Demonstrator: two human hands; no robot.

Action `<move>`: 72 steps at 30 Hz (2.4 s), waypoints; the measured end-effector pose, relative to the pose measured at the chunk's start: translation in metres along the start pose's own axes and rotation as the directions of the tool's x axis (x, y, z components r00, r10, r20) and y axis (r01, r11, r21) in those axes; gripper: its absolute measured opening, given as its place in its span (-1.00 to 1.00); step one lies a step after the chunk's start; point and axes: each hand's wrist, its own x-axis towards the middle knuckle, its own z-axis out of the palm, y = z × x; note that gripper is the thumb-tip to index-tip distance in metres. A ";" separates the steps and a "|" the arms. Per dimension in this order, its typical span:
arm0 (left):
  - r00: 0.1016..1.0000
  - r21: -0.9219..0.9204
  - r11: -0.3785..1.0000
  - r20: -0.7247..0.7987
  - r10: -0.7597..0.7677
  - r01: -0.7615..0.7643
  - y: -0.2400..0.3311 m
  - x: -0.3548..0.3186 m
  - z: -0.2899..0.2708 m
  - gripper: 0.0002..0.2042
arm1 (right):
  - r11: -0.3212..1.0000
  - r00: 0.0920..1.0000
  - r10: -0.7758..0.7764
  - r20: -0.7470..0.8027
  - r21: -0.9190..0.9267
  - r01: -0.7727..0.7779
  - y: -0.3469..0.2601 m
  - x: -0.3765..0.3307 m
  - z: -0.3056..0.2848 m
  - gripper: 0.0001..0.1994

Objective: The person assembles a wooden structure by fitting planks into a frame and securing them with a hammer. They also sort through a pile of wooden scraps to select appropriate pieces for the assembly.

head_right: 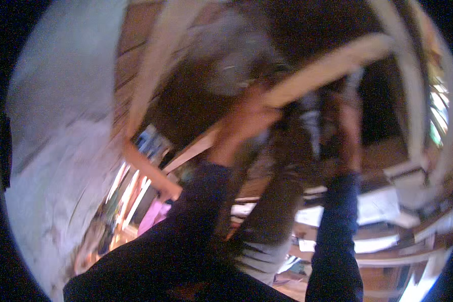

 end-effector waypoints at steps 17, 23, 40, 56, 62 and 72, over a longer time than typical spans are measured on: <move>0.998 0.117 0.992 0.041 -0.045 0.040 -0.012 -0.011 -0.017 -0.29 | 0.976 0.983 -0.081 0.167 0.216 0.044 -0.028 -0.043 0.027 -0.79; 0.995 -0.006 1.000 0.097 -0.020 0.021 0.025 0.029 -0.022 0.01 | 0.987 0.994 0.031 0.106 0.151 -0.047 -0.021 -0.107 0.013 -0.70; 0.936 -0.599 0.795 0.327 0.132 0.097 0.113 0.141 -0.011 -0.51 | 0.969 0.961 -0.142 -0.239 0.166 0.184 -0.046 -0.219 -0.014 -0.64; 0.957 -0.716 0.671 0.289 0.033 0.193 0.128 0.134 -0.009 -0.23 | 0.797 0.771 -0.578 -0.266 -0.386 0.464 -0.083 -0.178 0.005 -0.50; 0.934 -0.699 0.674 0.355 0.040 0.237 0.134 0.126 -0.007 -0.06 | 0.703 0.773 -0.617 -0.150 -0.546 0.455 -0.082 -0.138 0.007 -0.44; 0.989 -0.243 0.965 0.133 -0.067 0.098 0.110 0.144 -0.003 0.09 | 0.818 0.777 -0.566 -0.275 -0.305 0.487 -0.061 -0.165 0.010 -0.51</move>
